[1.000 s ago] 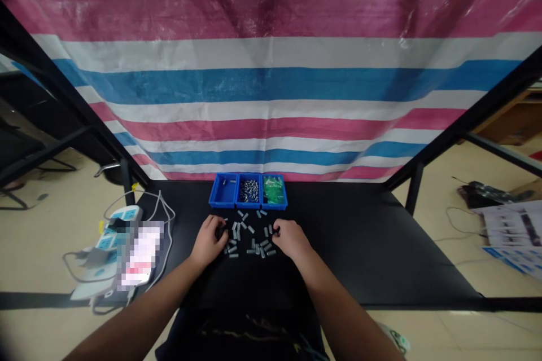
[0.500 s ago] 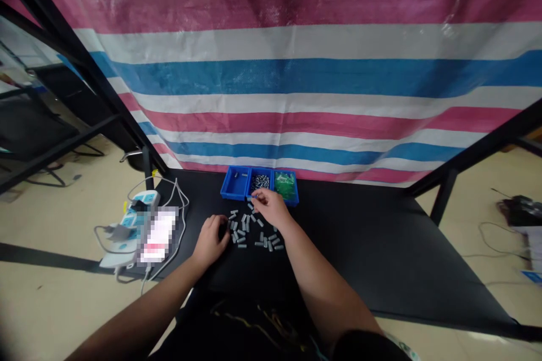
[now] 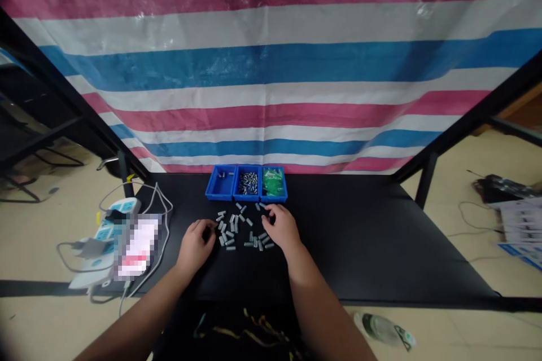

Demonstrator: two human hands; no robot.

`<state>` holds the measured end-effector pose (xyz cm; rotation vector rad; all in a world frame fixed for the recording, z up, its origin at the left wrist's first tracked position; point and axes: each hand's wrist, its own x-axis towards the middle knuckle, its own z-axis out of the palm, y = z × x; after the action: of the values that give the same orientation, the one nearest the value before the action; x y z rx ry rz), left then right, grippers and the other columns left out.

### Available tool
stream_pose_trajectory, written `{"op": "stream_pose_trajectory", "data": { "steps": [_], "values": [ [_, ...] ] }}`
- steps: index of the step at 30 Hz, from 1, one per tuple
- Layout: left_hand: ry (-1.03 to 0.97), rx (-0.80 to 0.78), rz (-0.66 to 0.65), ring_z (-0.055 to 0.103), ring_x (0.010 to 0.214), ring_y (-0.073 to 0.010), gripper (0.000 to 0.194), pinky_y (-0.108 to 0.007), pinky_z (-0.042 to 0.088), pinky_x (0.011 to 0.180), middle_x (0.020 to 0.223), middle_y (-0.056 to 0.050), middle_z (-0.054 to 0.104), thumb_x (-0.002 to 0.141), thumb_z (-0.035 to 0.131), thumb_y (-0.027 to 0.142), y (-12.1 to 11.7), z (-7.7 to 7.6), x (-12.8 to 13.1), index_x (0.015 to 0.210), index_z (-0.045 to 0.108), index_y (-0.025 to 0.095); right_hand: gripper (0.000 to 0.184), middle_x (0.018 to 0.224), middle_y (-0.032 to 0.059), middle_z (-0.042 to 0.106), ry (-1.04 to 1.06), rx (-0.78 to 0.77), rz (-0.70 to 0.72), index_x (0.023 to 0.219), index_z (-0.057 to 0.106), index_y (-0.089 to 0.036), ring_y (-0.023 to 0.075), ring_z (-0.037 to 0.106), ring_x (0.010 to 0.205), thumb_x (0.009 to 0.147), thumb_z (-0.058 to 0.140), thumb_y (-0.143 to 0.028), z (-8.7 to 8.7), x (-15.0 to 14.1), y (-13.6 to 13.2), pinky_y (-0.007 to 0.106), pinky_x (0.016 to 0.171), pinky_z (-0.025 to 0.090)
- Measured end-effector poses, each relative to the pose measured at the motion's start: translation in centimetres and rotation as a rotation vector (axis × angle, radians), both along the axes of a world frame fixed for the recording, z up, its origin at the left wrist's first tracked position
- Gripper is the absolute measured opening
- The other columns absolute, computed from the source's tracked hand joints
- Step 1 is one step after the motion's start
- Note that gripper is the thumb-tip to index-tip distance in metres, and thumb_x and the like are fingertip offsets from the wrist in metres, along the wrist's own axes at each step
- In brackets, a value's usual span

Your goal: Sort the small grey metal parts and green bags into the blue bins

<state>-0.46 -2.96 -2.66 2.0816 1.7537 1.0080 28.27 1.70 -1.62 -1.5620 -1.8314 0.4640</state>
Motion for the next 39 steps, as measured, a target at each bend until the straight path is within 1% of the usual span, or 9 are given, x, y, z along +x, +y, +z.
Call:
{"op": "stream_pose_trajectory", "data": {
  "steps": [6,10,13,17,21,25,27,31,39],
  "values": [
    [-0.215,0.042,0.112,0.068,0.076,-0.0186,0.012,-0.031,0.055,0.073,0.087,-0.004,0.071,0.088,0.062,0.029,2.8,2.3,-0.4,0.095,0.067,0.02,0.017,0.079,0.0011,0.062,-0.055,-0.061,-0.003,0.093,0.066,-0.021,0.018,0.06,0.074,0.08,0.067,-0.032,0.0,-0.2,0.3,0.029,0.071,0.046],
    [-0.227,0.177,0.115,0.071,0.093,-0.0213,0.02,-0.035,0.055,0.089,0.102,-0.007,0.075,0.092,0.061,0.031,7.2,5.0,0.2,0.105,0.07,0.019,0.014,0.085,0.0023,0.062,-0.05,-0.069,0.051,0.089,0.068,-0.02,0.0167,0.061,0.076,0.079,0.069,-0.03,0.4,0.4,-0.3,0.028,0.072,0.046],
    [-0.173,0.267,0.1,0.068,0.109,-0.0241,0.02,-0.04,0.051,0.1,0.111,-0.008,0.074,0.094,0.058,0.026,9.5,6.1,0.7,0.108,0.071,0.02,0.021,0.089,0.0031,0.062,-0.047,-0.116,0.105,0.097,0.073,-0.02,0.016,0.061,0.078,0.077,0.069,-0.022,0.6,1.6,-0.6,0.028,0.074,0.047],
    [-0.118,0.329,0.104,0.066,0.1,-0.0238,0.013,-0.039,0.05,0.096,0.1,-0.006,0.071,0.09,0.058,0.02,9.6,5.4,0.7,0.095,0.07,0.021,0.022,0.083,0.0019,0.063,-0.049,-0.165,0.183,0.096,0.076,-0.022,0.0146,0.058,0.071,0.077,0.066,-0.016,0.8,2.9,-0.9,0.026,0.069,0.044],
    [-0.137,0.191,-0.015,0.064,0.086,-0.0204,0.014,-0.032,0.052,0.078,0.09,-0.004,0.065,0.088,0.057,0.019,7.6,3.7,0.0,0.097,0.068,0.022,0.016,0.079,0.0008,0.062,-0.058,-0.177,0.249,0.085,0.074,-0.021,0.0133,0.056,0.068,0.078,0.064,-0.011,1.0,3.4,-1.2,0.025,0.067,0.043],
    [-0.118,0.02,-0.132,0.064,0.088,-0.0201,0.02,-0.033,0.052,0.08,0.094,-0.004,0.064,0.086,0.058,0.018,6.1,2.0,-1.1,0.104,0.066,0.022,0.036,0.092,0.0013,0.063,-0.039,-0.175,0.338,0.113,0.07,-0.025,0.0128,0.055,0.07,0.079,0.065,-0.012,1.6,3.3,-1.3,0.025,0.069,0.045],
    [-0.09,-0.035,-0.172,0.063,0.094,-0.0219,0.025,-0.036,0.052,0.085,0.098,-0.005,0.064,0.083,0.059,0.017,5.8,1.4,-1.5,0.107,0.066,0.023,0.032,0.098,0.0024,0.062,-0.033,-0.179,0.396,0.111,0.069,-0.025,0.0132,0.056,0.074,0.081,0.065,-0.014,2.0,3.1,-1.3,0.025,0.071,0.046],
    [-0.048,-0.058,-0.238,0.062,0.099,-0.0237,0.027,-0.039,0.05,0.091,0.1,-0.005,0.066,0.08,0.061,0.015,5.7,1.2,-1.5,0.105,0.066,0.023,0.01,0.1,0.0033,0.062,-0.038,-0.166,0.471,0.09,0.069,-0.022,0.0147,0.058,0.082,0.086,0.063,-0.016,2.4,2.6,-1.2,0.026,0.074,0.045],
    [0.065,-0.075,-0.26,0.06,0.101,-0.0237,0.031,-0.04,0.046,0.094,0.112,-0.003,0.071,0.085,0.063,0.02,5.1,1.6,-0.6,0.113,0.072,0.029,0.008,0.077,-0.002,0.054,-0.082,-0.067,0.443,0.082,0.062,-0.02,0.0124,0.053,0.067,0.086,0.06,-0.013,2.0,1.8,-1.4,0.024,0.063,0.042]
  ]
}}
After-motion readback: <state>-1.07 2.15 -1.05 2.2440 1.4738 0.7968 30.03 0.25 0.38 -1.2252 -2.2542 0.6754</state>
